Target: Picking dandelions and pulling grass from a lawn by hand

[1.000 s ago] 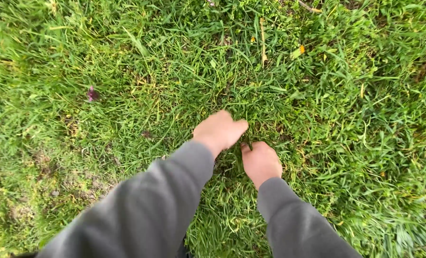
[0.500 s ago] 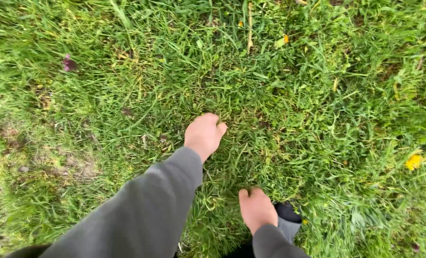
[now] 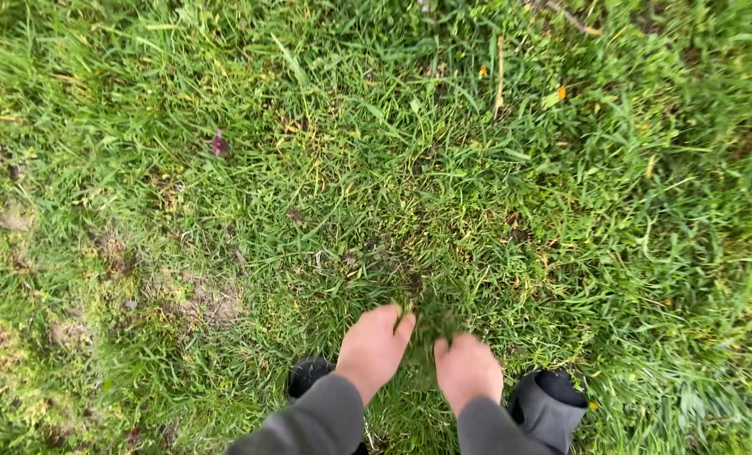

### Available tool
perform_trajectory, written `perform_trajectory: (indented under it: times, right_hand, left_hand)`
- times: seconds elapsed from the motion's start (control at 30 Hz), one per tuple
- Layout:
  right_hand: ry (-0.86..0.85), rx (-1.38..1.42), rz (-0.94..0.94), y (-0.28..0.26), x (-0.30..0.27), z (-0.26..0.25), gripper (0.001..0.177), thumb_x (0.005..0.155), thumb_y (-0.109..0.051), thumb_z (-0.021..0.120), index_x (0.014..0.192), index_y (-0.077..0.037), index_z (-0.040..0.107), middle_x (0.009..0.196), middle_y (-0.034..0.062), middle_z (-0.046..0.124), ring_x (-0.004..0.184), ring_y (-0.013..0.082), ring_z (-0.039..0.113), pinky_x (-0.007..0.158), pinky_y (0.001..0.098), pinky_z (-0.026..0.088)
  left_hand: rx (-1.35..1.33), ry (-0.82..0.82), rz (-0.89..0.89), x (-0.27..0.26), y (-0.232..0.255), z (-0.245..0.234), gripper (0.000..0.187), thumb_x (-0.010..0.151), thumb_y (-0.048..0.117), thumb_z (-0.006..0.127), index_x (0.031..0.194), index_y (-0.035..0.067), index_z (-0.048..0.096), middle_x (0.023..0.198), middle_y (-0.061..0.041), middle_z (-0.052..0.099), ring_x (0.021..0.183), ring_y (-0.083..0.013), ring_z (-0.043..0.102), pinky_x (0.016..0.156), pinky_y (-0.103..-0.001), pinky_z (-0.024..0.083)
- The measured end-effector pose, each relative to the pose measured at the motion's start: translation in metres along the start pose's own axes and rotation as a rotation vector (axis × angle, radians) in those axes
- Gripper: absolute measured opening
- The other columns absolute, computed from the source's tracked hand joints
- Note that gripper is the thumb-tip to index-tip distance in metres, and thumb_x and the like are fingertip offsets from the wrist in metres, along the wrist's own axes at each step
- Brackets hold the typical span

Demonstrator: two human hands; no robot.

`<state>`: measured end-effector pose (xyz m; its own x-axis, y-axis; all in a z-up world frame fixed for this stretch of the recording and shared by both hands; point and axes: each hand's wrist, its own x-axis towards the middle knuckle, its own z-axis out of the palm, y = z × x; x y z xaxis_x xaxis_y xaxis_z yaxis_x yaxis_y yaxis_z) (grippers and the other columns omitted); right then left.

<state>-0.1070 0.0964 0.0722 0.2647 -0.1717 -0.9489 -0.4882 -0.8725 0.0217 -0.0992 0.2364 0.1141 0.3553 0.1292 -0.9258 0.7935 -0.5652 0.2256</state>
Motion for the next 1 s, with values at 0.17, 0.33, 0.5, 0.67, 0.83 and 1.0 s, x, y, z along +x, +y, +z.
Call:
perform_trajectory:
  times: [0.17, 0.33, 0.5, 0.67, 0.83, 1.0]
  right_hand:
    - [0.159, 0.046, -0.019, 0.099, 0.026, 0.076, 0.045, 0.099, -0.049, 0.045, 0.109, -0.011, 0.067, 0.109, 0.0191, 0.076, 0.105, 0.0407, 0.072, 0.097, 0.0509, 0.053]
    - [0.244, 0.084, 0.056, 0.148, 0.03, 0.079, 0.051, 0.089, -0.059, 0.061, 0.109, -0.013, 0.068, 0.114, 0.0145, 0.076, 0.111, 0.0376, 0.072, 0.099, 0.0479, 0.054]
    - [0.103, 0.134, 0.063, 0.125, -0.03, 0.044, 0.06, 0.092, -0.046, 0.07, 0.134, -0.005, 0.056, 0.138, 0.013, 0.067, 0.125, 0.0325, 0.069, 0.107, 0.0467, 0.055]
    - [0.061, 0.019, 0.04, 0.102, -0.027, 0.047, 0.039, 0.1, -0.036, 0.049, 0.131, -0.022, 0.067, 0.13, 0.0036, 0.076, 0.115, 0.0264, 0.075, 0.104, 0.0423, 0.056]
    - [0.095, -0.057, -0.208, 0.039, -0.051, 0.059, 0.036, 0.108, -0.044, 0.043, 0.092, -0.02, 0.064, 0.078, -0.0055, 0.061, 0.069, 0.0063, 0.059, 0.068, 0.0215, 0.055]
    - [0.085, -0.053, -0.436, -0.009, -0.049, 0.069, 0.041, 0.108, -0.047, 0.045, 0.081, -0.018, 0.058, 0.07, -0.0067, 0.055, 0.059, 0.006, 0.048, 0.059, 0.0225, 0.049]
  left_hand:
    - [0.051, -0.008, 0.033, -0.02, -0.02, 0.01, 0.033, 0.11, 0.04, 0.041, 0.101, 0.014, 0.058, 0.094, -0.005, 0.07, 0.083, -0.0235, 0.069, 0.078, -0.044, 0.055]
    - [0.15, -0.162, 0.062, -0.073, 0.005, -0.014, 0.033, 0.109, 0.03, 0.049, 0.137, 0.014, 0.04, 0.103, -0.003, 0.066, 0.07, -0.0106, 0.06, 0.068, -0.03, 0.057]
    - [0.195, -0.259, 0.139, -0.089, -0.014, 0.0, 0.057, 0.108, 0.018, 0.052, 0.158, 0.008, 0.027, 0.082, -0.002, 0.055, 0.058, -0.0055, 0.05, 0.045, -0.017, 0.046]
    - [0.291, -0.044, 0.153, -0.051, -0.07, 0.04, 0.044, 0.103, 0.052, 0.06, 0.083, 0.013, 0.055, 0.087, -0.006, 0.061, 0.082, -0.0274, 0.063, 0.072, -0.047, 0.049]
    - [0.083, 0.258, -0.044, -0.061, -0.07, 0.008, 0.058, 0.107, 0.045, 0.049, 0.149, 0.01, 0.029, 0.129, -0.016, 0.053, 0.077, -0.0207, 0.077, 0.059, -0.028, 0.066]
    - [0.014, 0.298, -0.225, -0.011, -0.08, -0.022, 0.066, 0.102, 0.066, 0.047, 0.13, 0.006, 0.048, 0.123, -0.013, 0.063, 0.099, -0.0289, 0.072, 0.085, -0.045, 0.06]
